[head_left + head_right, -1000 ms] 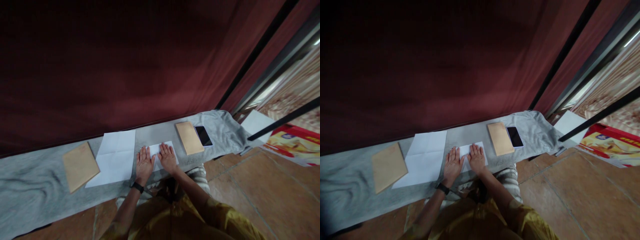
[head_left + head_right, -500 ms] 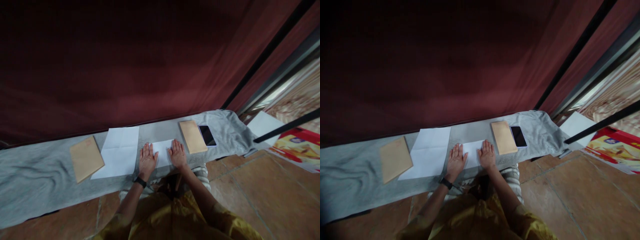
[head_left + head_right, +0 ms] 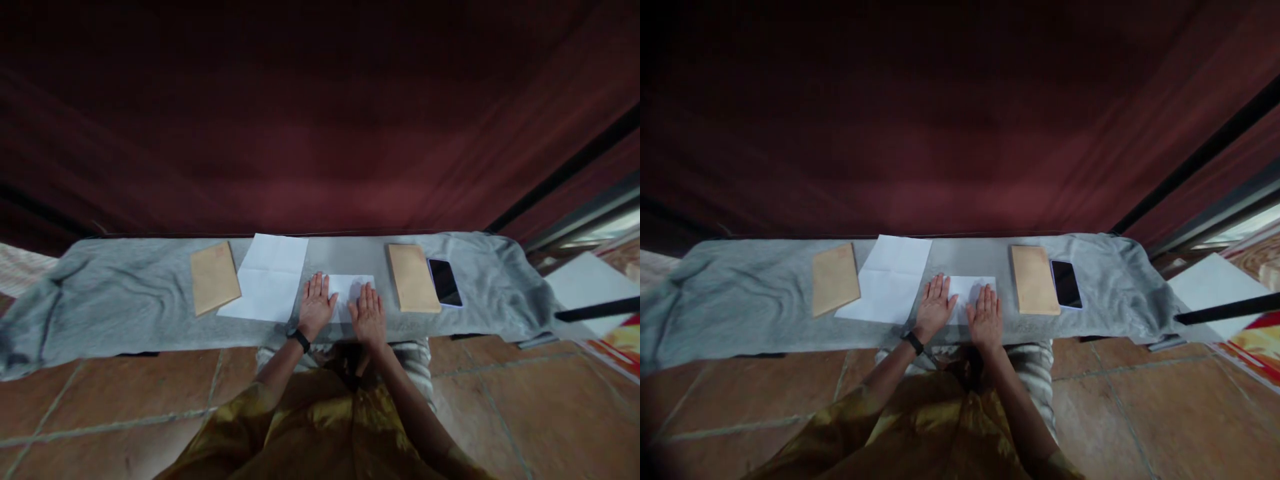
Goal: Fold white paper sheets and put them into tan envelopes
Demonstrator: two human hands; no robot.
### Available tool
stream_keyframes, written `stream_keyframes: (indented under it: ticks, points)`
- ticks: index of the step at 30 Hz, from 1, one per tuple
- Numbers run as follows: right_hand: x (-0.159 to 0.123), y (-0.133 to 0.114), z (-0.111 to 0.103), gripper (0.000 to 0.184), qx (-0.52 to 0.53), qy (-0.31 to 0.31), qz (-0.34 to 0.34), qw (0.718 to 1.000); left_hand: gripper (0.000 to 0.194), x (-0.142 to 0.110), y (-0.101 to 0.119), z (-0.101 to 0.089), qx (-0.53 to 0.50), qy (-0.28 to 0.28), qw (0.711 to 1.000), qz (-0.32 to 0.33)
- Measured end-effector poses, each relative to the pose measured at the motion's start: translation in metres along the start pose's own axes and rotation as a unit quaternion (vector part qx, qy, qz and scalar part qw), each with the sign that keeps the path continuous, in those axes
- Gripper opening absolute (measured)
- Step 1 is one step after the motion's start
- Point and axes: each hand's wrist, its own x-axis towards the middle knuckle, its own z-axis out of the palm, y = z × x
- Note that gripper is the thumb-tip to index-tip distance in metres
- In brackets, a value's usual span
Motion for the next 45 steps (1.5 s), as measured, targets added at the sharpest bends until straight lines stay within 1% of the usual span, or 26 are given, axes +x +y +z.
stream_keyframes:
  ticks: [2,4,8,13,15,16,20,23,29,34,39,45]
  points:
    - [-0.009,-0.010,0.001,0.063,0.008,-0.003,-0.040,0.999,0.064,-0.001,0.000,-0.001,-0.003,0.004,1.000,-0.002]
    - [-0.017,-0.015,0.001,0.061,0.007,0.000,-0.053,0.999,0.064,-0.002,0.001,-0.001,-0.008,0.008,1.000,-0.004]
    - [-0.023,-0.015,-0.002,0.062,-0.002,0.011,-0.046,0.999,0.064,-0.003,0.001,-0.002,-0.022,0.010,1.000,-0.004]
    - [-0.023,-0.014,-0.002,0.063,-0.005,-0.001,-0.039,0.999,0.062,-0.006,0.002,-0.004,-0.035,0.013,0.999,0.009]
    - [-0.023,-0.014,0.000,0.063,-0.005,-0.004,-0.032,0.999,0.059,-0.012,0.003,-0.005,-0.042,0.011,0.998,0.036]
    - [-0.024,-0.014,0.000,0.063,-0.005,-0.006,-0.030,1.000,0.057,-0.016,0.004,-0.005,-0.047,0.007,0.997,0.060]
    - [-0.026,-0.013,0.001,0.059,-0.007,-0.014,-0.035,0.999,0.049,-0.034,0.009,-0.008,-0.071,-0.014,0.982,0.176]
    - [-0.027,-0.011,0.000,0.058,-0.005,-0.016,-0.040,0.999,0.049,-0.043,0.010,-0.011,-0.080,-0.015,0.974,0.211]
    - [-0.027,-0.009,-0.002,0.059,0.005,-0.016,-0.046,0.999,0.053,-0.048,0.008,-0.013,-0.072,-0.011,0.972,0.224]
    - [-0.029,-0.001,-0.004,0.058,0.003,-0.022,-0.061,0.998,0.059,-0.053,0.005,-0.015,-0.055,-0.018,0.969,0.240]
    - [-0.033,0.007,-0.011,0.060,0.004,-0.008,-0.082,0.997,0.058,-0.055,0.004,-0.019,-0.061,-0.032,0.967,0.244]
    - [-0.039,0.015,-0.016,0.063,0.013,-0.002,-0.073,0.997,0.056,-0.056,0.006,-0.024,-0.082,-0.035,0.969,0.231]
